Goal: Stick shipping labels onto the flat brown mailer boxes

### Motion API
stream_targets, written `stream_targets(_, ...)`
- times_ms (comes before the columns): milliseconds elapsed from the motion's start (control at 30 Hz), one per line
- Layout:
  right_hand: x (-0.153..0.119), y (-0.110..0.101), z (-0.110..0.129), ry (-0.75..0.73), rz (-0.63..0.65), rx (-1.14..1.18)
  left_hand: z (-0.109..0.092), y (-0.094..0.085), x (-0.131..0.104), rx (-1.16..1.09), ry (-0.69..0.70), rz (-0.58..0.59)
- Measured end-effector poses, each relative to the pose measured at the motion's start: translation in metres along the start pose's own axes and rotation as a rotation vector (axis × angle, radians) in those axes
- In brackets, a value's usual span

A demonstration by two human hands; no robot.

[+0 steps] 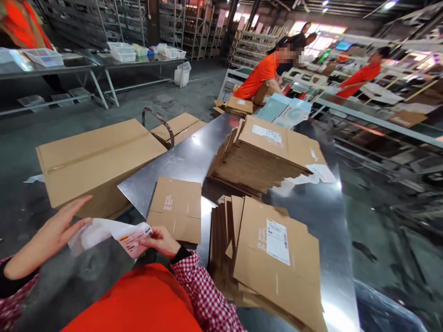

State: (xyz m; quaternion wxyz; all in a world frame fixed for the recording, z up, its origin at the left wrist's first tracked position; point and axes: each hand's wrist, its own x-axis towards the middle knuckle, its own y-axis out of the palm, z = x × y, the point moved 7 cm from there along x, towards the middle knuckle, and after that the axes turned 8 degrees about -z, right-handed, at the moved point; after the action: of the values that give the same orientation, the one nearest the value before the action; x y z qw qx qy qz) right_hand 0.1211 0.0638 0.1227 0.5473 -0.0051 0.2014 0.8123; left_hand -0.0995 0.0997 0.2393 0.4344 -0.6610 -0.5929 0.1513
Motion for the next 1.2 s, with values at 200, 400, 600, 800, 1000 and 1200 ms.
stream_targets(200, -0.01, 0.01, 0.015, -0.263, -0.155, -0.257, -0.033, 0.073, -0.024, -0.214, -0.143, 0.078)
stream_targets(400, -0.006, -0.005, 0.003, -0.238, -0.377, -0.266, -0.023, 0.104, -0.024, -0.527, -0.486, 0.073)
stream_targets(600, -0.005, -0.024, 0.031, -0.317, -0.418, -0.42, -0.028, 0.118, -0.022, -0.605, -0.451, 0.165)
stream_targets(800, -0.006, -0.029, 0.013, -0.329, -0.616, -0.443, -0.015, 0.14, -0.013, -0.423, -0.461, 0.133)
stream_targets(1000, 0.004, -0.105, 0.024, -0.363, -0.977, -0.438, 0.016, 0.186, -0.02, -0.105, -0.067, 0.323)
stream_targets(1200, 0.058, -0.211, 0.032, -0.24, -1.015, -0.61, 0.031, 0.222, -0.036, -0.075, 0.13, 0.399)
